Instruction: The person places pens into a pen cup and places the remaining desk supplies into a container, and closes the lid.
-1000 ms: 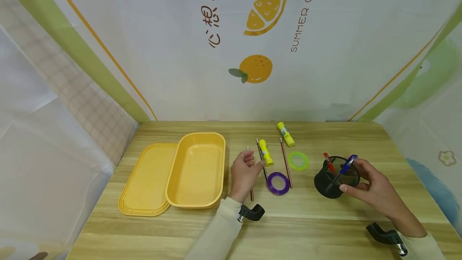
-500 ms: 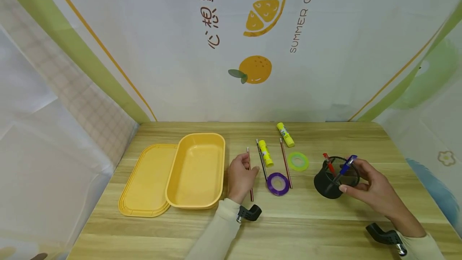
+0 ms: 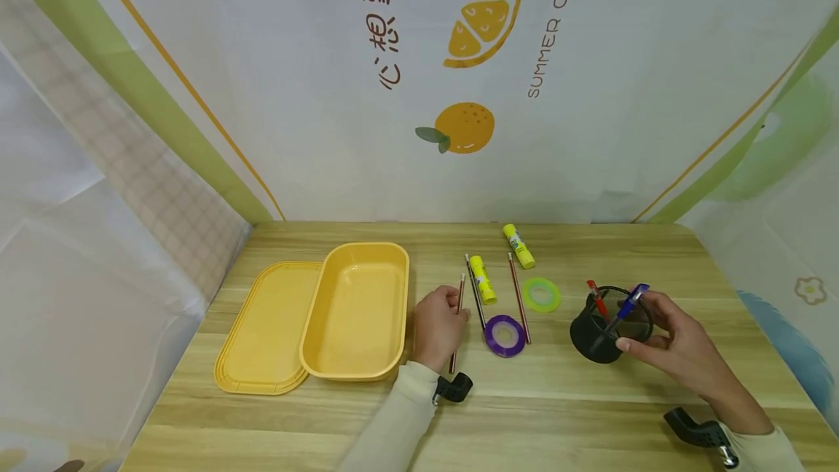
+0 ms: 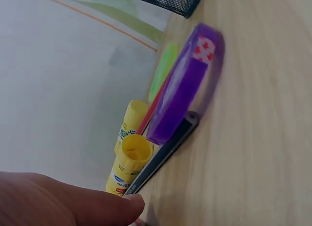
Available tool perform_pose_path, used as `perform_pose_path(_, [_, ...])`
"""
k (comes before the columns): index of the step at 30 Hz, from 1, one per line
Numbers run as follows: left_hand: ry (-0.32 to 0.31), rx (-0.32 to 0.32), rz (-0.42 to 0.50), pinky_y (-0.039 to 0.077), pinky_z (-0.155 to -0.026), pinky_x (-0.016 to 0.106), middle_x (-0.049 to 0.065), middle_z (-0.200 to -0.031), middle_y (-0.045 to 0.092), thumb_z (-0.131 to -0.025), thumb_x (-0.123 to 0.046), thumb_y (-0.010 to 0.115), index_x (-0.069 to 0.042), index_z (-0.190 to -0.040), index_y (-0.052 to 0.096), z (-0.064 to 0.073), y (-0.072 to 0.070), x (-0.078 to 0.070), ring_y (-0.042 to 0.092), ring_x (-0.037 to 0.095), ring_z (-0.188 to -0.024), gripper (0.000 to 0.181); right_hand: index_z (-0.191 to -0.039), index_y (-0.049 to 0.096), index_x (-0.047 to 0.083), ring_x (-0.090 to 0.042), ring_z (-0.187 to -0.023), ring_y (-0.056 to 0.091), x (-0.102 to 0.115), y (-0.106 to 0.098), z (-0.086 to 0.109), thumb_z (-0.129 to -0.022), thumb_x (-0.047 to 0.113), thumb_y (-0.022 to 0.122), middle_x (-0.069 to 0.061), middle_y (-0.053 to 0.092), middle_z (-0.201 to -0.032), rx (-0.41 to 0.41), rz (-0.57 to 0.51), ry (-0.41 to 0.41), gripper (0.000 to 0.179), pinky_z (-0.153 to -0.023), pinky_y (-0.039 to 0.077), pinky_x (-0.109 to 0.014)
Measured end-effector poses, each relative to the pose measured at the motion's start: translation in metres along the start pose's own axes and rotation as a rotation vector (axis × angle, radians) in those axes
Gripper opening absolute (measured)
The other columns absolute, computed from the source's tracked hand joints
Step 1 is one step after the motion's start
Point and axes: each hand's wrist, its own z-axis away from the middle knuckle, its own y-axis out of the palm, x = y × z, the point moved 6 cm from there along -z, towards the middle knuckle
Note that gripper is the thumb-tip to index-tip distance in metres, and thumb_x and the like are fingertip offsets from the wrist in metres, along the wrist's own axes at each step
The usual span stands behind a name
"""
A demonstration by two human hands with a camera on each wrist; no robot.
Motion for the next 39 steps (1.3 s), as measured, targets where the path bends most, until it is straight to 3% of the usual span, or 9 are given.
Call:
perform_pose_path(5, [0.049, -0.009, -0.057, 0.056, -0.066, 0.027, 0.001, -0.087, 0.076, -0.085, -0.008, 0.086, -0.004, -0.108, 0.078, 0.0015, 0.0000, -0.0018, 0.067, 0.010, -0.074, 0.024, -0.154, 0.043, -0.001, 0.016, -0.115, 0.058, 0.0001, 0.0014, 0.0015, -0.089, 0.004, 0.083, 0.027, 0.056, -0.134, -0.003, 0.014, -0.002, 0.077, -0.076, 0.060, -0.016])
perform_pose_path(17, [0.012, 0.026, -0.128, 0.050, -0.056, 0.023, -0.006, -0.085, 0.076, -0.083, -0.009, 0.080, -0.010, -0.104, 0.081, 0.0010, -0.0016, -0.0029, 0.066, 0.007, -0.069, 0.021, -0.154, 0.043, -0.002, 0.016, -0.115, 0.057, -0.0014, 0.0030, 0.0015, -0.090, 0.007, 0.083, 0.023, 0.056, -0.132, 0.001, 0.025, 0.016, 0.076, -0.076, 0.060, -0.018])
perform_pose_path(21, [0.022, 0.029, -0.111, 0.047, -0.051, 0.022, -0.005, -0.084, 0.077, -0.083, -0.010, 0.079, -0.011, -0.101, 0.082, 0.0014, -0.0030, -0.0036, 0.064, 0.005, -0.065, 0.018, -0.154, 0.043, -0.001, 0.015, -0.116, 0.058, -0.0012, 0.0030, 0.0018, -0.090, 0.007, 0.083, 0.016, 0.058, -0.133, 0.001, 0.019, 0.014, 0.076, -0.076, 0.061, -0.018])
perform_pose_path(29, [-0.013, 0.071, 0.016, 0.049, -0.054, 0.021, -0.004, -0.085, 0.077, -0.085, -0.009, 0.076, -0.009, -0.107, 0.082, -0.0014, -0.0050, -0.0026, 0.063, 0.005, -0.067, 0.023, -0.154, 0.043, -0.002, 0.015, -0.115, 0.059, 0.0008, 0.0027, 0.0022, -0.090, 0.006, 0.083, 0.021, 0.058, -0.132, 0.001, 0.015, 0.011, 0.075, -0.076, 0.061, -0.018])
perform_pose_path(39, [-0.062, 0.109, 0.064, 0.056, -0.065, 0.024, -0.003, -0.093, 0.081, -0.085, -0.013, 0.078, -0.010, -0.111, 0.081, -0.0033, -0.0031, -0.0016, 0.072, 0.008, -0.078, 0.026, -0.154, 0.043, -0.001, 0.016, -0.115, 0.057, -0.0009, -0.0005, 0.0005, -0.089, 0.003, 0.083, 0.031, 0.054, -0.132, -0.003, 0.006, 0.008, 0.077, -0.075, 0.060, -0.016])
